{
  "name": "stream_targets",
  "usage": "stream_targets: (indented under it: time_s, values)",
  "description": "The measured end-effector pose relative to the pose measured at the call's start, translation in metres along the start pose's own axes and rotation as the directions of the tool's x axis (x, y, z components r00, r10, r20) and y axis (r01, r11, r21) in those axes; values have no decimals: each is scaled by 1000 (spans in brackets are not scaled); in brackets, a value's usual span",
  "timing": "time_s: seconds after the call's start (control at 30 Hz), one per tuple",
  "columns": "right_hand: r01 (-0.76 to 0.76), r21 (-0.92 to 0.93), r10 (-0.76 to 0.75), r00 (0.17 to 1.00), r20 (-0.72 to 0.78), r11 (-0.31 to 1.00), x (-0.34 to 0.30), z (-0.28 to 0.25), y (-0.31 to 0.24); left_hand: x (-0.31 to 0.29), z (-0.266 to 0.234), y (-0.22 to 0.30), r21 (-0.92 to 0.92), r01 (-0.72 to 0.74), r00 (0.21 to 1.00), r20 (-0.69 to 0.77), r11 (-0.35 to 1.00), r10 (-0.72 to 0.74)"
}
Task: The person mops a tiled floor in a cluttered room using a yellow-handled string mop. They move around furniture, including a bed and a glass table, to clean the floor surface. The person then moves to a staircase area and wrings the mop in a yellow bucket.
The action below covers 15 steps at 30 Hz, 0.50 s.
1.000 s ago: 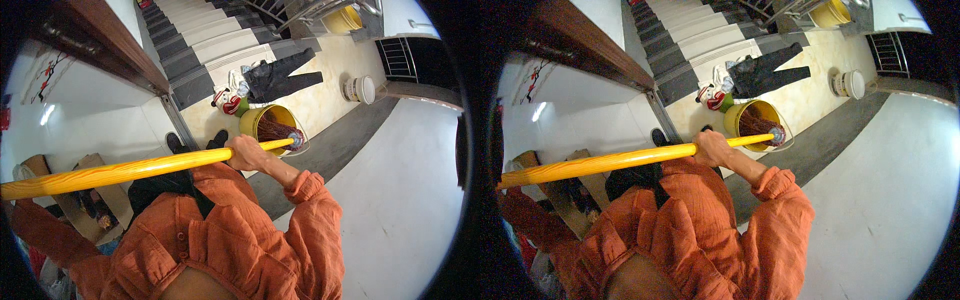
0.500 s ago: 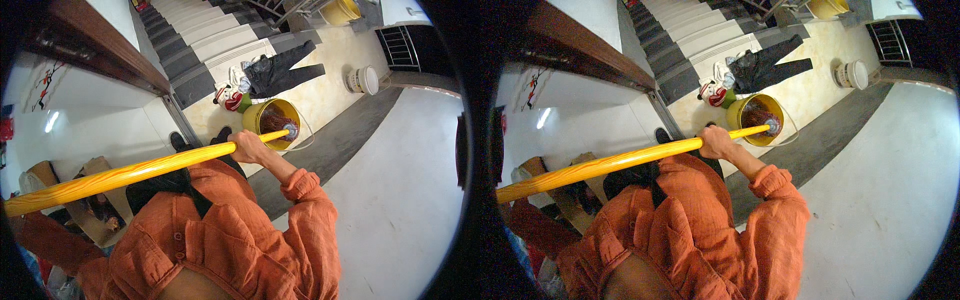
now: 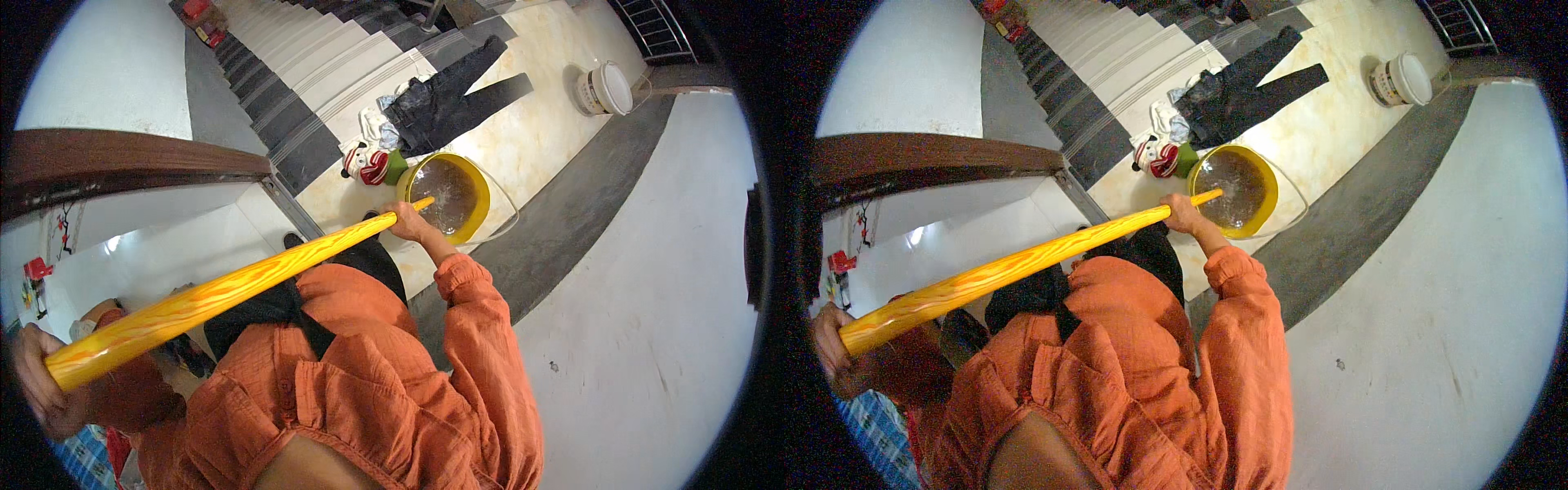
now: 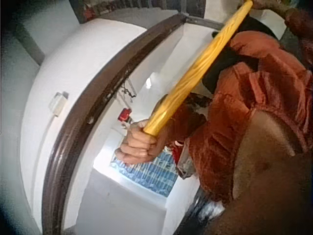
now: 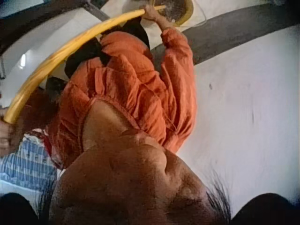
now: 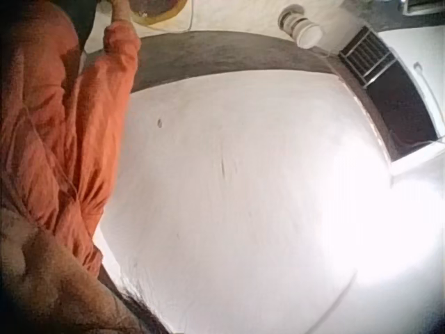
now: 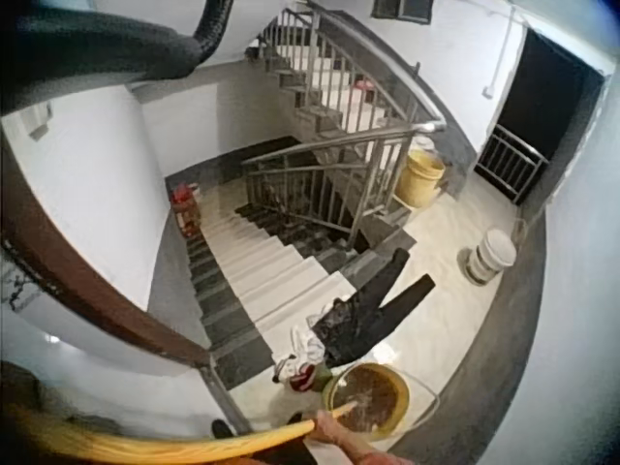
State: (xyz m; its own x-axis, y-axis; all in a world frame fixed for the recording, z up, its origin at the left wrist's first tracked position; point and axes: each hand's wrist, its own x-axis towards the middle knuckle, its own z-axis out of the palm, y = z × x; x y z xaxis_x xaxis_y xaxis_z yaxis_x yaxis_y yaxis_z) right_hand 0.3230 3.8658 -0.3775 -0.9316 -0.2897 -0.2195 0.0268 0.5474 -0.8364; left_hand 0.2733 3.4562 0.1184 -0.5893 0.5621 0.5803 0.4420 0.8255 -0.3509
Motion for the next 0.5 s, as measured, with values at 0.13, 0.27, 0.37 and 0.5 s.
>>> stream_targets:
  time_s: [0.13,0.27,0.37,0.5]
  values:
    - [32,161,-13,993,-116,987,-1,12,61,54,12,73,473,-429,903,254,770,347]
    - [42,149,-14,983,-185,988,4,17,93,63,44,124,635,-471,832,90,611,548]
    - [8,-2,-9,973,-232,1000,-4,24,141,61,55,146,595,-412,876,49,690,481]
    - [-45,-7,44,995,-92,999,13,30,143,74,39,161,558,-450,860,480,697,172]
